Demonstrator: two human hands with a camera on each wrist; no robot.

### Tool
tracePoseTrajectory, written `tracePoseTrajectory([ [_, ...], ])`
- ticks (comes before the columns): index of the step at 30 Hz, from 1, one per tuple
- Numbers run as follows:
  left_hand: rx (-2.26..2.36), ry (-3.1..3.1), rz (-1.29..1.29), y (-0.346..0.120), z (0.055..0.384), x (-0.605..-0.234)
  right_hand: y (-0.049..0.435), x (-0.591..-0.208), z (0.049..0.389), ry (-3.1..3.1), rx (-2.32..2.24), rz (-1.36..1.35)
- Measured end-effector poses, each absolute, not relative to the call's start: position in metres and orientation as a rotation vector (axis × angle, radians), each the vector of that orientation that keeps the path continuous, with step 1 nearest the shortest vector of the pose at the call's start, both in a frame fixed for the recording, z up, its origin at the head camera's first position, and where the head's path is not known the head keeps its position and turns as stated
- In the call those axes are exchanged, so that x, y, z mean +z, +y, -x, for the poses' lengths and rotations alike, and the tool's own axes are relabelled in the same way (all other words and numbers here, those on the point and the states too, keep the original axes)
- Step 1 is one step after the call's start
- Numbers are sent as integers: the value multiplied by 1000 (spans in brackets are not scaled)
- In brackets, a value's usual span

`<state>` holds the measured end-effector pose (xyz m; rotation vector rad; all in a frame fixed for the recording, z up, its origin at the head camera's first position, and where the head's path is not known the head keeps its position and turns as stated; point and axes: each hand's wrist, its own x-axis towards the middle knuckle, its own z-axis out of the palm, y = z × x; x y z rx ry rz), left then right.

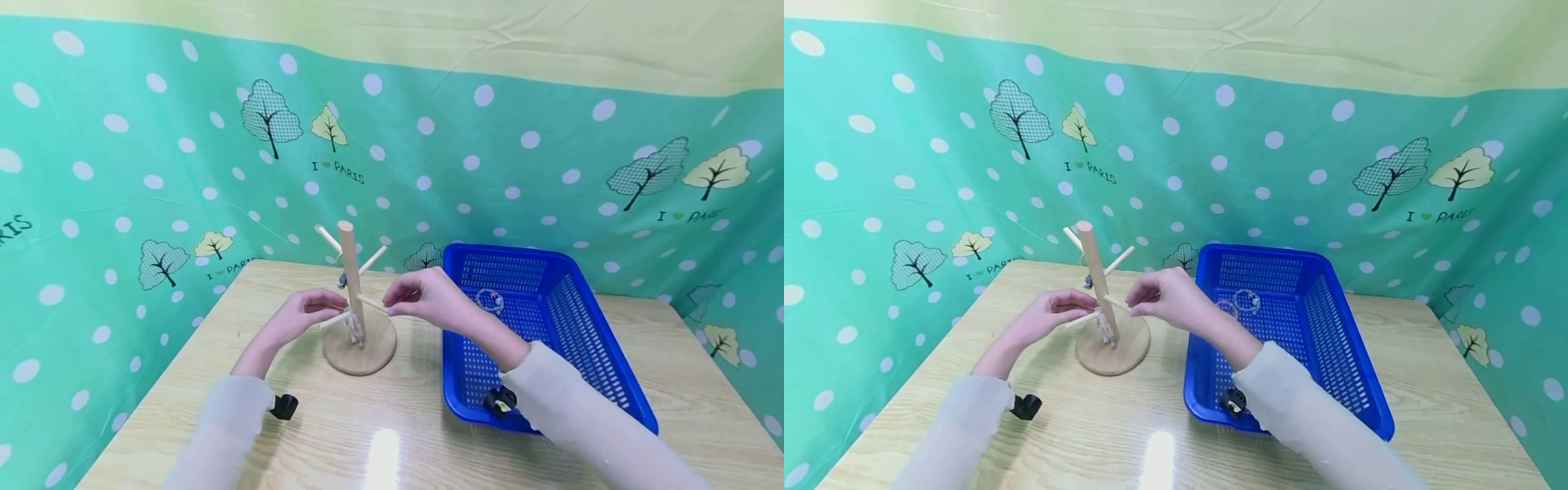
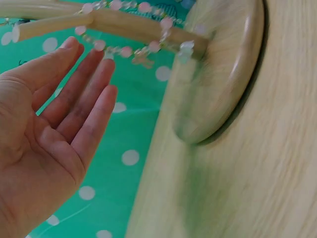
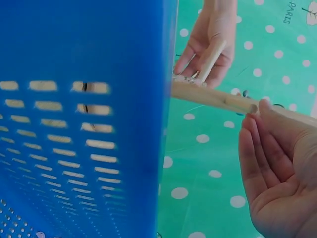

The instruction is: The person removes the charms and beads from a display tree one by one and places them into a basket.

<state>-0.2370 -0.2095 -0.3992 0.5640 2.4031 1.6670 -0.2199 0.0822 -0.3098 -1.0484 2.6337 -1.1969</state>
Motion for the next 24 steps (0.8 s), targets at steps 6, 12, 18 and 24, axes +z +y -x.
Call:
tracePoseTrajectory([
  [6, 1715, 2347, -553, -202, 235, -406, 78, -309, 218, 2682, -1174, 1057],
  [12, 1744, 2349, -492, -199, 235, -409, 76, -304, 215, 2730, -1114, 1025],
  [18, 1827, 2277, -427, -199, 234, -412, 73, -296, 210, 2782, -1017, 954],
  [24, 1850, 2280, -424, -206, 230, -412, 67, -294, 210, 2819, -948, 911],
])
